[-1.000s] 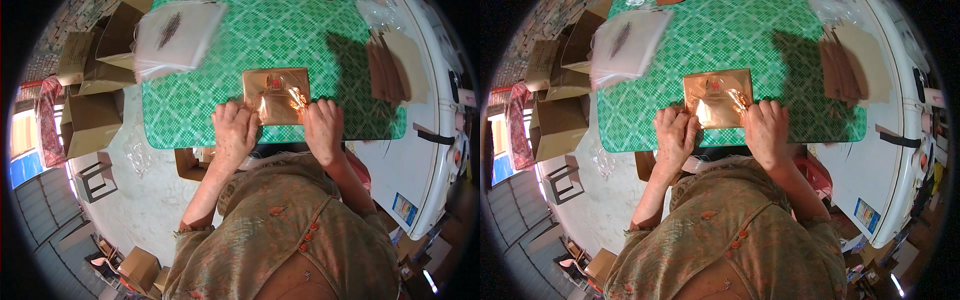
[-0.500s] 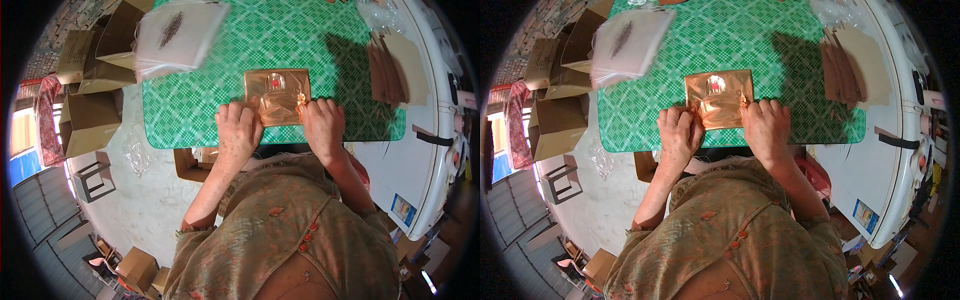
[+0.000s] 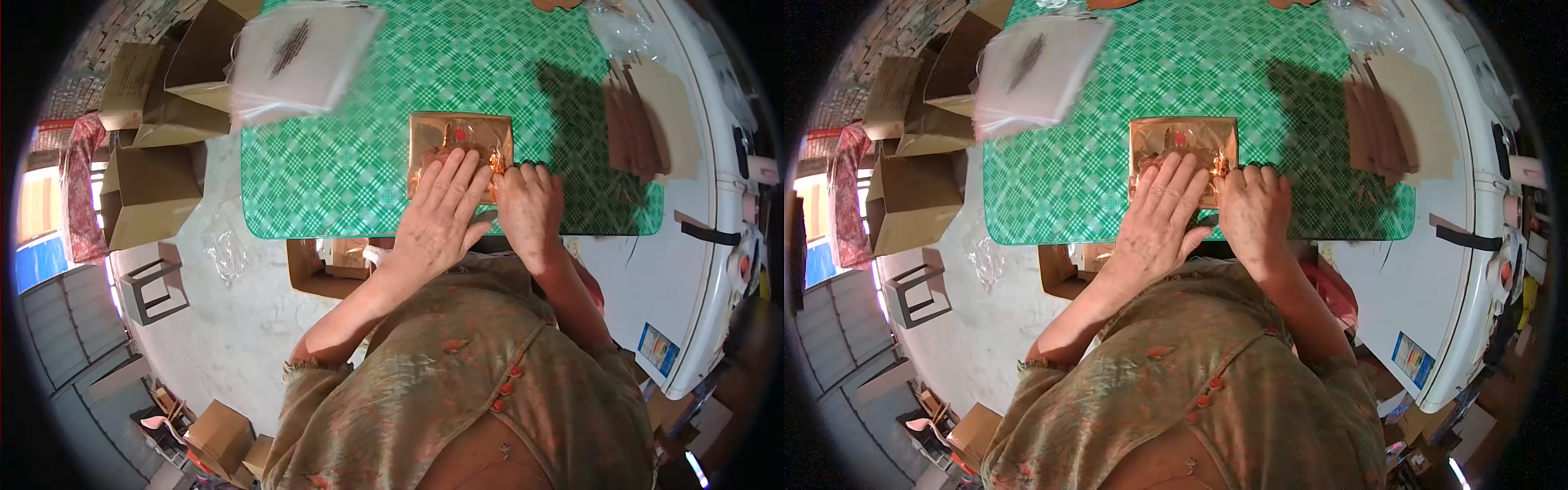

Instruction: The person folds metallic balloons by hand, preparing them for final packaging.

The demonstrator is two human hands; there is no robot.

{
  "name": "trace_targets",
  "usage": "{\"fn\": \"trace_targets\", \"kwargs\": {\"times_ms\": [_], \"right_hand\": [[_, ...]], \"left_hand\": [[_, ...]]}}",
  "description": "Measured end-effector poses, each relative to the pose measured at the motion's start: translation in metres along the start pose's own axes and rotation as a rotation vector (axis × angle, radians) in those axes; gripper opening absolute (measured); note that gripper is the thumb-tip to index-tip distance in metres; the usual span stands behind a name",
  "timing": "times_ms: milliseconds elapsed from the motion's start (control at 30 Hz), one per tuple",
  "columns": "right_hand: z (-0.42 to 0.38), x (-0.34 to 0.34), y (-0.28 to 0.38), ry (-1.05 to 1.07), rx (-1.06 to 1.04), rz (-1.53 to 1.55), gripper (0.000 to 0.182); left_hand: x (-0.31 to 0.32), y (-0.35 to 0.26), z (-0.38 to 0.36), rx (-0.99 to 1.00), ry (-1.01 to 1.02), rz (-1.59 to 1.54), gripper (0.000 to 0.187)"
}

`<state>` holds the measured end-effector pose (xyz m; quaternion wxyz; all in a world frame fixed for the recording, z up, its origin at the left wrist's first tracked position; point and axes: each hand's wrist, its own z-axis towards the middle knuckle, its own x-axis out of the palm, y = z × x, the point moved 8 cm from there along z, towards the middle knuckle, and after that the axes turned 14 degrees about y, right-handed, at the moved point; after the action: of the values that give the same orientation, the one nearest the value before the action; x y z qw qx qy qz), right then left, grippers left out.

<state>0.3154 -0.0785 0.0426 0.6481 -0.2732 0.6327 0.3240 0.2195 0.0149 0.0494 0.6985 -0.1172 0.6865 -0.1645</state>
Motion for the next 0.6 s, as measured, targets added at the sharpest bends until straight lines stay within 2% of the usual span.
{"fn": "trace_targets", "kwargs": {"times_ms": [33,133,367,433,467,567,600], "right_hand": [[0.0,0.0,0.0,0.006,0.001,0.001,0.025],[0.001,0.001,-0.001,0.023,0.004,0.006,0.025],[-0.001,-0.001,-0.003,0.022,-0.018,0.06,0.025],[-0.005,-0.013,-0.007,-0.003,-0.003,0.16,0.024],[-0.007,-0.017,-0.009,-0.016,0.001,0.211,0.027],[-0.019,-0.032,0.005,-0.18,-0.153,0.207,0.056],[-0.02,-0.03,0.013,-0.095,-0.194,0.217,0.065]], "left_hand": [[0.006,0.002,0.002,-0.016,0.063,0.007,0.09],[0.009,0.009,0.003,-0.068,0.063,0.025,0.095],[0.013,0.01,0.005,-0.097,0.086,0.061,0.098],[0.013,0.01,0.006,-0.089,0.087,0.059,0.098],[0.013,0.01,0.006,-0.087,0.085,0.057,0.096],[0.015,0.011,0.005,-0.077,0.086,0.064,0.092],[0.017,0.012,0.005,-0.069,0.088,0.076,0.089]]}}
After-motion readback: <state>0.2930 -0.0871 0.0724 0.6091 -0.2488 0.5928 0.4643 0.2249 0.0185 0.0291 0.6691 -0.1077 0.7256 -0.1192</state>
